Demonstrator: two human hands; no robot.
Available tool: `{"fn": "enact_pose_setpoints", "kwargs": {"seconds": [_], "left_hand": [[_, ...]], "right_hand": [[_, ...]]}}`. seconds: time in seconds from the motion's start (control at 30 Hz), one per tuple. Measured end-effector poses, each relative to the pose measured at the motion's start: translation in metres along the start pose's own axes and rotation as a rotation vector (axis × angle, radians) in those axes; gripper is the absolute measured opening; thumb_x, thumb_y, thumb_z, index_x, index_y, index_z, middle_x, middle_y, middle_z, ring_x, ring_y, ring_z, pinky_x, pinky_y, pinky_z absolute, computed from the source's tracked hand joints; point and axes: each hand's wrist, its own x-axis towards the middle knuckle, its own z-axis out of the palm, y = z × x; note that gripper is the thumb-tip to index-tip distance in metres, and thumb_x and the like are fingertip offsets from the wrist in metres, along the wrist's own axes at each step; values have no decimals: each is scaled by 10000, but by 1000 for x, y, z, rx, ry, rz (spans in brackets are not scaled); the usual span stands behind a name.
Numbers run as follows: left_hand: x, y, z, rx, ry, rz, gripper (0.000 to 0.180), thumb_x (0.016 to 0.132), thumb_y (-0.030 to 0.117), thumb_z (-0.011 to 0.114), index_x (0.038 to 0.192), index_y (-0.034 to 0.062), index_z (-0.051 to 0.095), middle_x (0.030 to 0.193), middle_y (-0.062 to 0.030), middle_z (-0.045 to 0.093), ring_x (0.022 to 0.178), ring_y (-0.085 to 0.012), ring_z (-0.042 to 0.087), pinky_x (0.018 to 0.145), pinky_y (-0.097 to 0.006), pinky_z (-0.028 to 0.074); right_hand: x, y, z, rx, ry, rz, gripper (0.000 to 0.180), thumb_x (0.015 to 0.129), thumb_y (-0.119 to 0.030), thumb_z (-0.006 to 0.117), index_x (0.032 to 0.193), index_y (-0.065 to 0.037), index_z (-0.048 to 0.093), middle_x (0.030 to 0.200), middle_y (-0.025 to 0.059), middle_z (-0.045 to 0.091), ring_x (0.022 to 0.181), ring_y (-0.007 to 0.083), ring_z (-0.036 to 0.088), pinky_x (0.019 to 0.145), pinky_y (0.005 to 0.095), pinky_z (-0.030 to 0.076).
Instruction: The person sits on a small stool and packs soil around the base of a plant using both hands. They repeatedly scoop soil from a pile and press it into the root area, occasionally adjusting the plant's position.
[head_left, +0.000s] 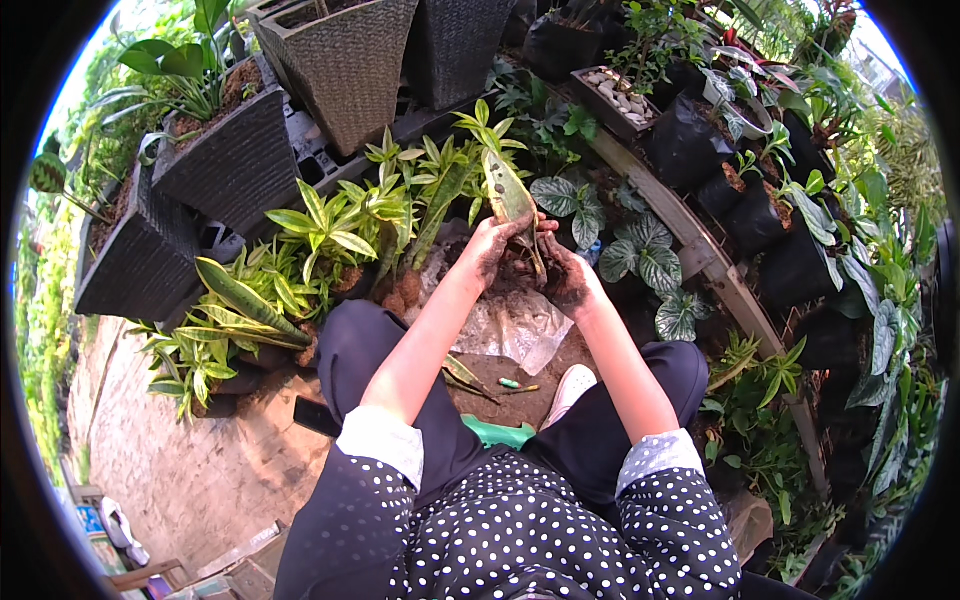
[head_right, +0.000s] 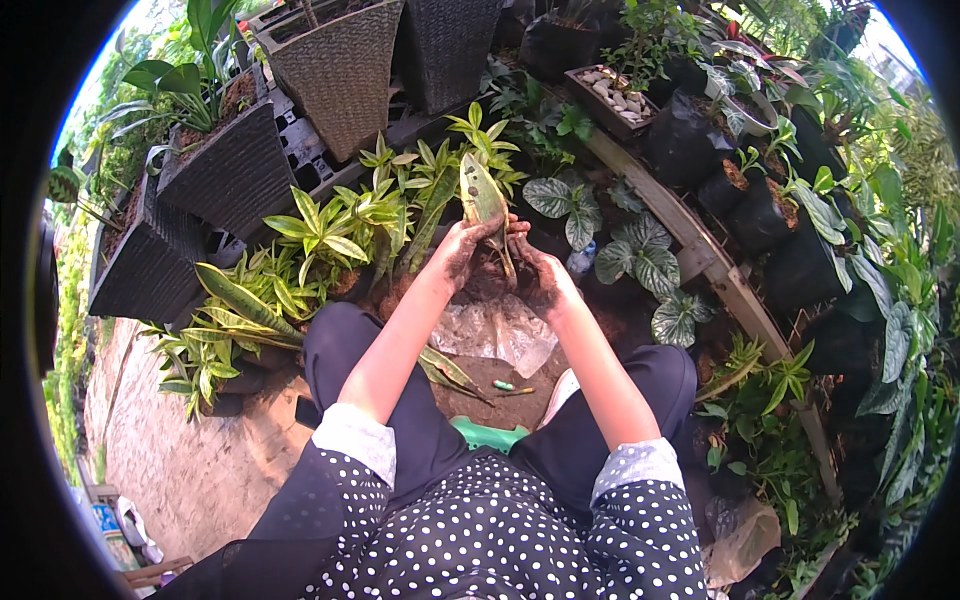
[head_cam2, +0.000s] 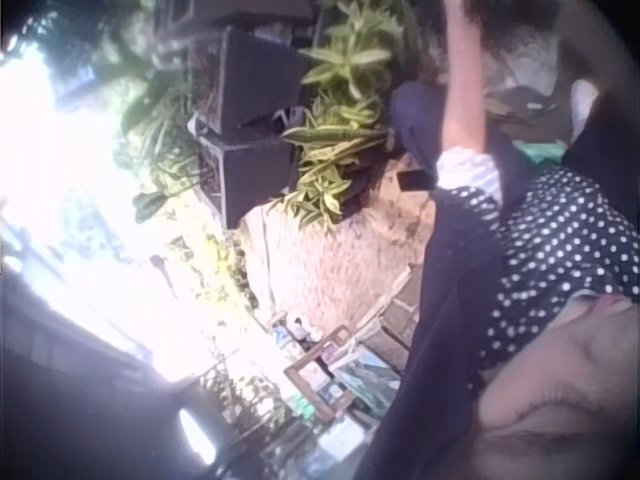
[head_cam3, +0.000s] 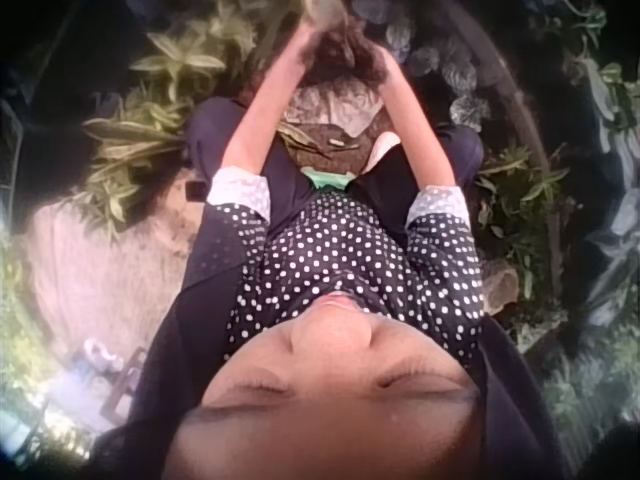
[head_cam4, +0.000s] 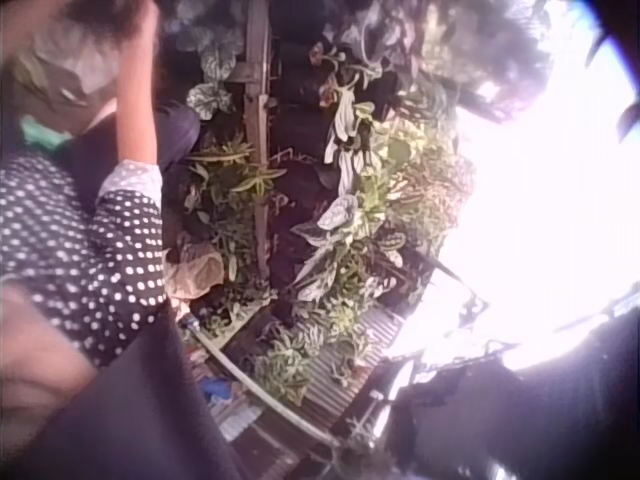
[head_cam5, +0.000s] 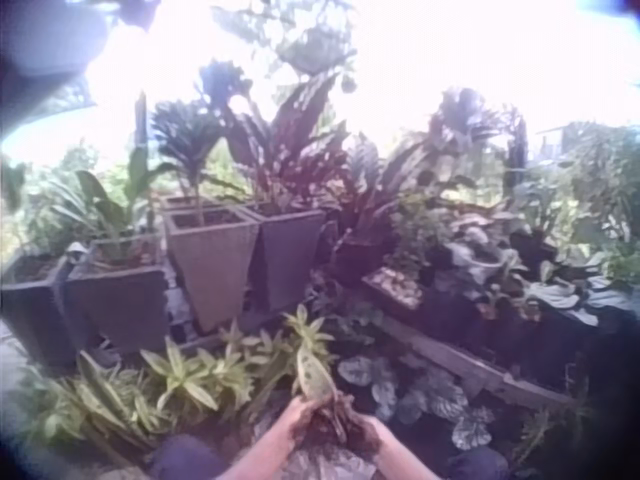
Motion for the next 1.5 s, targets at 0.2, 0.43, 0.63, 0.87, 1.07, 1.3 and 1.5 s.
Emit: {"fn": "enact_pose_setpoints", "kwargs": {"seconds": [0.2, 0.43, 0.63, 0.87, 1.07, 1.3, 1.5], "left_hand": [[6, -2, 7, 36, -64, -1, 387, 853, 249, 630, 1100, -27, 518, 1088, -170, 617, 983, -224, 615, 815, -344, 524], [8, -3, 4, 139, -68, 17, 397, 853, 301, 628, 1095, 4, 524, 1104, -144, 620, 870, -181, 645, 685, -283, 544], [2, 4, 0, 94, -101, 42, 405, 849, 297, 631, 1111, 5, 531, 1139, -152, 600, 987, -198, 607, 801, -323, 521], [2, 13, -6, 145, -98, 20, 374, 872, 272, 604, 1113, -3, 527, 1134, -149, 600, 826, -195, 655, 605, -262, 552], [5, 11, -16, 402, -80, 47, 318, 897, 244, 574, 1103, 4, 546, 1062, -98, 646, 836, -128, 632, 625, -240, 514], [14, -6, -14, 309, -24, 117, 288, 886, 175, 582, 1085, -32, 557, 989, -96, 650, 794, -117, 610, 614, -244, 484], [24, -10, -32, 394, -107, 152, 308, 865, 175, 611, 1090, -31, 569, 1003, -81, 643, 871, -141, 609, 752, -289, 494]], "right_hand": [[-2, -7, 0, 176, -5, 87, 318, 878, -256, 416, 1058, -42, 568, 943, 110, 642, 768, 256, 622, 623, 342, 488], [5, -5, -4, 195, -80, 65, 351, 920, -308, 401, 1113, -52, 545, 1007, 109, 629, 855, 266, 621, 675, 400, 510], [9, 3, 3, 348, -120, 94, 280, 928, -237, 458, 1108, -43, 551, 1004, 108, 633, 832, 239, 635, 637, 324, 532], [11, -4, 11, 215, -271, 171, 227, 869, -115, 509, 1049, 13, 558, 921, 126, 623, 838, 221, 615, 676, 322, 499], [19, 0, 19, -19, -41, 168, 294, 831, -331, 593, 985, -81, 591, 786, -1, 610, 664, 139, 555, 586, 263, 408], [31, 23, 25, -564, 386, -271, 725, 825, -732, 324, 640, -70, 556, 563, -8, 478, 523, 86, 418, 508, 240, 306], [31, 19, 19, -617, 389, -274, 729, 840, -714, 290, 634, -65, 548, 558, 13, 502, 490, 101, 425, 473, 261, 312]]}}
